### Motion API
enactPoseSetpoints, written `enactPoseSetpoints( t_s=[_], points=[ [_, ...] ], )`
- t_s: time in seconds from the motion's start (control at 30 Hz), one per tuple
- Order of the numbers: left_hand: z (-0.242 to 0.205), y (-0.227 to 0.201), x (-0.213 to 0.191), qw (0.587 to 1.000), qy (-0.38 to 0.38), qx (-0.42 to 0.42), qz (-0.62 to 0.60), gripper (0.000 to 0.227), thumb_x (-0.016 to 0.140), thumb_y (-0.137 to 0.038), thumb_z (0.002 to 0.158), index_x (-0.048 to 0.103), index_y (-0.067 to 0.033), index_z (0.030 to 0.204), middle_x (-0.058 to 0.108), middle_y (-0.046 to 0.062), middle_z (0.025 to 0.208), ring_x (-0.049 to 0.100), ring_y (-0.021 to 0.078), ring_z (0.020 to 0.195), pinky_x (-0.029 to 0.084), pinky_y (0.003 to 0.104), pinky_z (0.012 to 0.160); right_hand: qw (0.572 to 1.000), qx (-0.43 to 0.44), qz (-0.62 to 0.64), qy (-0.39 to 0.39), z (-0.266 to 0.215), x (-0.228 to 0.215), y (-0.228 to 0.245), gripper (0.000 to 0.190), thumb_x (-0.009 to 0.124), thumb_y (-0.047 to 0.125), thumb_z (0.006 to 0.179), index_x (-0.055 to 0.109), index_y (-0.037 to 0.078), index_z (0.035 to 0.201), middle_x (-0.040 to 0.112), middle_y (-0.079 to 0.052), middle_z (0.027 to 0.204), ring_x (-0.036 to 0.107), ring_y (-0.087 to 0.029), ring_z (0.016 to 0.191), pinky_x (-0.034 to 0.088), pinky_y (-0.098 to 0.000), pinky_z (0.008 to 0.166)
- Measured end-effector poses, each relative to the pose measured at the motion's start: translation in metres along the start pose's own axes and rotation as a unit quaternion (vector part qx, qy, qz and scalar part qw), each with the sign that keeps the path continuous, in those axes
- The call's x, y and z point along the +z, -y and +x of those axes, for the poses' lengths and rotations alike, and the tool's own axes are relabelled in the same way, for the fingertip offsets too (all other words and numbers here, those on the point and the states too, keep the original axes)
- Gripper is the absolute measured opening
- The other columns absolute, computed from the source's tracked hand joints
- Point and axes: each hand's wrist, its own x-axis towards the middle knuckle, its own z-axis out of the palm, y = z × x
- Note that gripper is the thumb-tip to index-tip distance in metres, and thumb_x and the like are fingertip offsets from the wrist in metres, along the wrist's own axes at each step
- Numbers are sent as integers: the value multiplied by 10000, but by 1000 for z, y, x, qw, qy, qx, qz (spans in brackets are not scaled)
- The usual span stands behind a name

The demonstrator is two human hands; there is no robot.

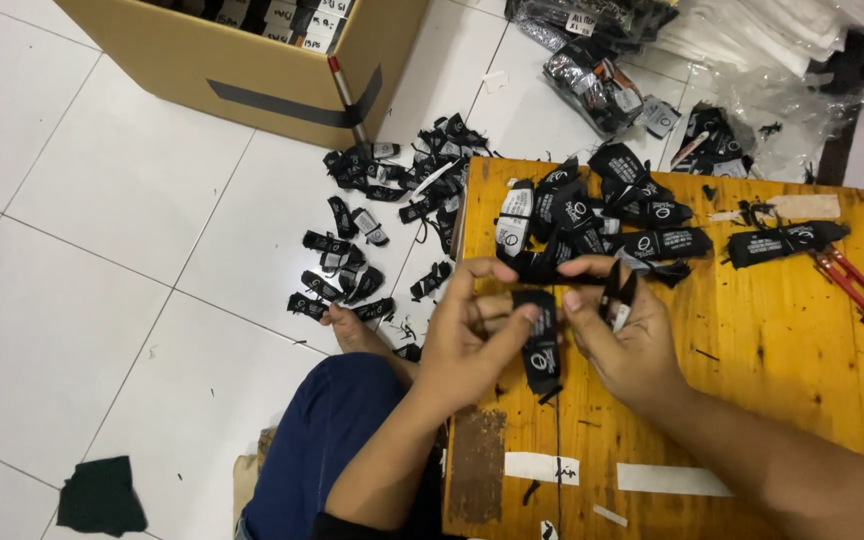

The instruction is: Trimming excess threads from fabric labels using thread nippers

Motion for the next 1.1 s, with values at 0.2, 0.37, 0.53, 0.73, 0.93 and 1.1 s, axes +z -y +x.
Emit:
enactPoseSetpoints(
  t_s=[0.2, 0.37, 0.53, 0.73, 0.93, 1.1],
  points=[
    [-1, 28, -9, 999, -30, -10, -31, 225, 529, 8, 800, 395, -28, 977, 629, 170, 708, 555, 97, 515, 425, 173, 397, 996, -28, -86, -13, -2, -3, -10, 224, 635, -47, 697, 540, -29, 899, 341, 21, 417, 291, -25, 348, 266, -137, 342],
    [2, 21, -10, 1000, -17, 21, -7, 146, 523, 2, 805, 452, -13, 932, 579, 129, 571, 483, 99, 407, 366, 185, 357, 995, -14, -99, -15, 0, -4, -12, 195, 657, -41, 681, 561, -3, 847, 349, 30, 413, 279, -14, 350, 264, -134, 345],
    [4, 13, -8, 998, -15, 54, 27, 91, 462, -22, 831, 496, 8, 910, 475, 46, 413, 365, 96, 308, 298, 196, 329, 994, -9, -107, -15, 0, 2, -5, 159, 659, -43, 682, 584, 17, 809, 361, 29, 433, 307, -7, 354, 288, -126, 359],
    [7, 5, -3, 999, -28, 42, 9, 109, 424, -37, 851, 497, 16, 914, 437, 13, 389, 331, 63, 324, 273, 180, 363, 995, 6, -94, -19, 0, 0, -5, 92, 616, -3, 758, 595, 8, 846, 503, -18, 524, 377, -18, 411, 348, -156, 415],
    [7, 4, -3, 999, -40, 25, -15, 102, 412, -23, 856, 476, 20, 922, 421, 3, 390, 349, 61, 329, 284, 177, 372, 994, -21, -108, 8, 2, -4, -9, 110, 579, 36, 768, 583, 0, 872, 503, -39, 536, 415, -67, 441, 384, -191, 455],
    [5, 8, -3, 999, -45, 25, 3, 94, 432, -27, 856, 485, 24, 916, 437, 13, 376, 358, 67, 316, 288, 179, 365, 993, -23, -113, 9, -1, -3, -14, 220, 693, 2, 663, 571, -5, 847, 334, 38, 424, 299, -19, 394, 300, -140, 404]
  ],
)
